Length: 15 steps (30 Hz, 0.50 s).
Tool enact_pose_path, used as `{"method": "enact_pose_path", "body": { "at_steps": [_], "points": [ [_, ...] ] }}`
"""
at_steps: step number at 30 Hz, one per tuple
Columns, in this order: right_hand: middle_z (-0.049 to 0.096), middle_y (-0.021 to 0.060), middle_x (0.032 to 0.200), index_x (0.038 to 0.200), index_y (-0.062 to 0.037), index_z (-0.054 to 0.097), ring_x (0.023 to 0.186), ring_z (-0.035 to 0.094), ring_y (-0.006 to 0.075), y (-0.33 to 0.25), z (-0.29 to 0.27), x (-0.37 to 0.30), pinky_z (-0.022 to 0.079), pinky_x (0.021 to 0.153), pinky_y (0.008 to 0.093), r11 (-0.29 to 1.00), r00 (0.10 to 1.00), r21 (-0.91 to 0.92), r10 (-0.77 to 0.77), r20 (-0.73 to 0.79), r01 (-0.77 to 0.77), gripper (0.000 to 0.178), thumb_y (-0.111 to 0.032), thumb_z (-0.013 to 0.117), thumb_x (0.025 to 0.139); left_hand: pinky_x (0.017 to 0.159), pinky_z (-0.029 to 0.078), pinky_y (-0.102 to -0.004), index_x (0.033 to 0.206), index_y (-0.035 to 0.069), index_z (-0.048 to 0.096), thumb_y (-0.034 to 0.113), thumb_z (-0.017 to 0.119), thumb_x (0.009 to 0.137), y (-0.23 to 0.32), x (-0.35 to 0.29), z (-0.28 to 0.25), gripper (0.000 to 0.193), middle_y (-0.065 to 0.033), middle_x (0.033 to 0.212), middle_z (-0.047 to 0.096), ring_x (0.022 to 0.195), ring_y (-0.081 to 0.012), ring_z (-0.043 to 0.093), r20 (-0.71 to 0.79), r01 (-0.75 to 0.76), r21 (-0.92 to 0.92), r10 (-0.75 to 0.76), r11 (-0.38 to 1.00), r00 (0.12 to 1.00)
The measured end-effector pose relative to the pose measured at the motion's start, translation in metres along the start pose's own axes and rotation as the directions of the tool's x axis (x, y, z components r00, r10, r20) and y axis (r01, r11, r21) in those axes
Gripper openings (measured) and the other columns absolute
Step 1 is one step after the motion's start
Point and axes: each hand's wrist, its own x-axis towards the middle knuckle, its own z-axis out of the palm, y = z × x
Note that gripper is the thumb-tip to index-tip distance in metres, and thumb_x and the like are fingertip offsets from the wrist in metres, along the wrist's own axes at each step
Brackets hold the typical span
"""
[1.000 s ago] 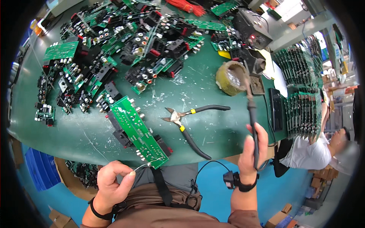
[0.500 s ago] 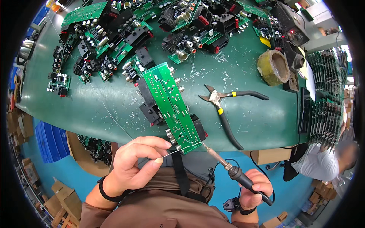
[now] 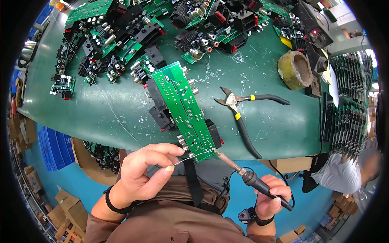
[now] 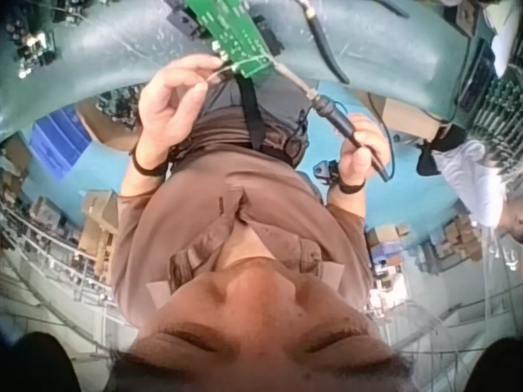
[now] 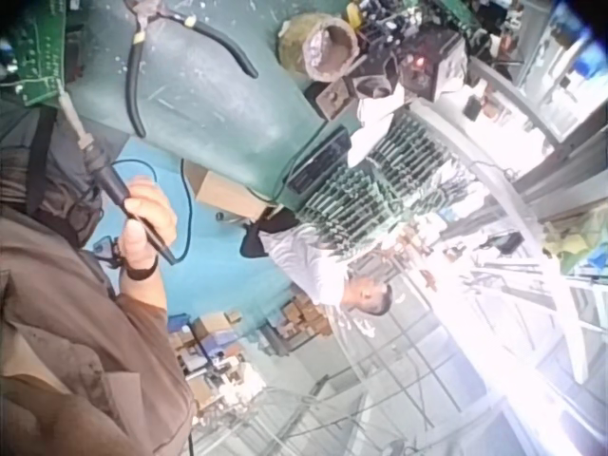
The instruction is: Soldering and trimming components on printed circuit boards at an assembly station.
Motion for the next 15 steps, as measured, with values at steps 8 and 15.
{"method": "enact_pose_path", "body": {
  "at_steps": [8,15],
  "points": [
    [0.061,0.012,0.072,0.092,-0.0053,0.053,0.056,0.06,0.0219,0.0045,-0.0018,0.0016,0.048,0.056,0.0364,0.981,0.987,0.124,0.156,-0.034,-0.151,0.03,-0.035,0.057,0.093,0.07,0.054,-0.0308,0.091,0.0,0.056,-0.003,0.06,0.085,-0.0013,0.0003,0.0002,0.008,-0.022,0.109,0.064,0.077,-0.0205,0.066,-0.008,-0.019,-0.02,0.019,1.0,1.0],
    [0.06,0.0119,0.072,0.092,-0.0052,0.053,0.056,0.059,0.0214,0.0063,-0.0043,0.0036,0.048,0.056,0.0365,0.979,0.99,0.147,0.142,-0.003,-0.14,0.027,-0.032,0.057,0.092,0.07,0.054,-0.0314,0.091,0.0,0.056,-0.003,0.059,0.086,-0.0024,0.0002,0.001,0.007,-0.0228,0.11,0.063,0.075,-0.0207,0.066,-0.011,-0.023,-0.032,0.023,0.999,1.0]
  ]
}}
